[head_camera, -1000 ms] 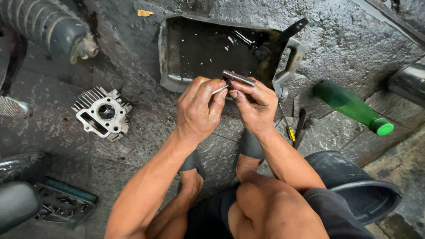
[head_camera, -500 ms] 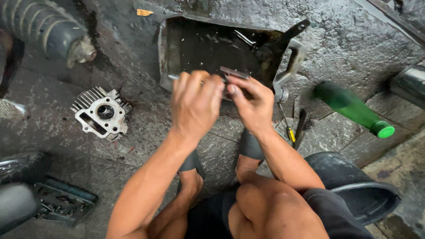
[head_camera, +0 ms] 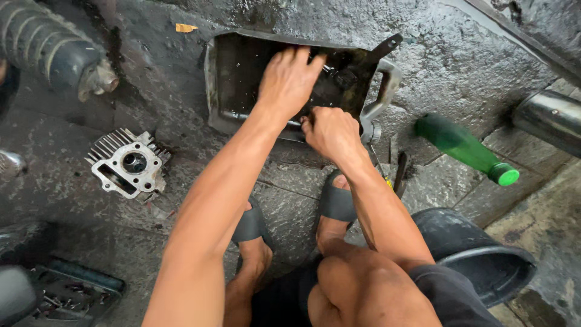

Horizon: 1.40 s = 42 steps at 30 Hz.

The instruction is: The person sits on the floor of a motorcycle repair area and works on small engine components. They fit a small metal part with a hand tool, dip and agitate parts in a tray of dark liquid, and then work on a cylinder head, fitting components into it by hand.

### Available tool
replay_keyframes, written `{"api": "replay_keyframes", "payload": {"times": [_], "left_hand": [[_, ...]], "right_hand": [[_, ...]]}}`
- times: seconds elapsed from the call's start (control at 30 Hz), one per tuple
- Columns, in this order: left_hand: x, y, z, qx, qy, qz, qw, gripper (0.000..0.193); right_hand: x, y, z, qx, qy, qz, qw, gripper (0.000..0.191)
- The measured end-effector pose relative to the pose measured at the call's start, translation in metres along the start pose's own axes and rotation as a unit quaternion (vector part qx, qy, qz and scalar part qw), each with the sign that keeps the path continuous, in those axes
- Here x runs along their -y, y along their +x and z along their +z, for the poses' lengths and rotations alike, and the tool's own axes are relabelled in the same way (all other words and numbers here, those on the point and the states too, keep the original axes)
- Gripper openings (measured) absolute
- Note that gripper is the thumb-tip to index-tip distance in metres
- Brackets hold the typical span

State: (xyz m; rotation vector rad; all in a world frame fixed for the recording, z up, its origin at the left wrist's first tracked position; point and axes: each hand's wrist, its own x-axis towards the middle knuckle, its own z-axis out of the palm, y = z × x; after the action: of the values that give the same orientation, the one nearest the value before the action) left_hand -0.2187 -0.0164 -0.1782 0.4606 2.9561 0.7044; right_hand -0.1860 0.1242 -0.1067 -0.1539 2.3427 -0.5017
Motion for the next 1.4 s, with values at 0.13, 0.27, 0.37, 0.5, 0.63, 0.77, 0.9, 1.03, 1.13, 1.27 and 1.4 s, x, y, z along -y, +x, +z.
{"api": "replay_keyframes", "payload": {"times": [0.13, 0.27, 0.37, 0.5, 0.63, 0.77, 0.9, 1.03, 1.13, 1.27, 1.4], "left_hand": [[0.001, 0.013, 0.009, -0.004, 0.056, 0.047, 0.997, 0.015], [0.016, -0.015, -0.005, 0.036, 0.106, -0.080, 0.990, 0.015], [0.030, -0.039, -0.029, 0.111, 0.002, -0.257, 0.960, 0.022], [0.031, -0.045, -0.046, 0.126, -0.074, -0.330, 0.933, 0.026], [0.023, -0.042, -0.044, 0.134, -0.055, -0.310, 0.940, 0.023], [0.020, -0.043, -0.035, 0.057, -0.102, -0.276, 0.954, 0.019], [0.022, -0.037, -0.025, -0.051, 0.013, -0.106, 0.993, 0.013], [0.029, -0.031, -0.022, -0.041, -0.027, -0.091, 0.995, 0.013], [0.032, -0.039, -0.026, 0.010, -0.220, -0.167, 0.961, 0.016], [0.037, -0.048, -0.035, 0.094, -0.249, -0.326, 0.907, 0.017], [0.034, -0.053, -0.040, 0.046, -0.165, -0.376, 0.911, 0.021]], "right_hand": [[0.002, 0.004, -0.008, -0.024, 0.019, -0.002, 1.000, 0.032], [0.009, 0.010, -0.010, -0.056, 0.049, -0.008, 0.997, 0.036], [0.020, 0.029, -0.009, -0.066, 0.039, -0.035, 0.996, 0.035], [0.039, 0.060, -0.012, -0.049, -0.048, -0.071, 0.995, 0.032], [0.046, 0.061, -0.014, -0.164, -0.078, -0.100, 0.978, 0.050], [0.044, 0.049, -0.012, -0.251, -0.053, -0.144, 0.956, 0.033], [0.038, 0.049, -0.013, -0.198, 0.058, -0.070, 0.976, 0.027], [0.035, 0.052, -0.018, -0.198, 0.111, -0.052, 0.973, 0.025], [0.035, 0.051, -0.017, -0.236, 0.140, -0.070, 0.959, 0.025], [0.042, 0.054, -0.014, -0.217, 0.200, -0.128, 0.947, 0.023], [0.044, 0.065, -0.018, -0.137, 0.042, -0.208, 0.968, 0.024]]}}
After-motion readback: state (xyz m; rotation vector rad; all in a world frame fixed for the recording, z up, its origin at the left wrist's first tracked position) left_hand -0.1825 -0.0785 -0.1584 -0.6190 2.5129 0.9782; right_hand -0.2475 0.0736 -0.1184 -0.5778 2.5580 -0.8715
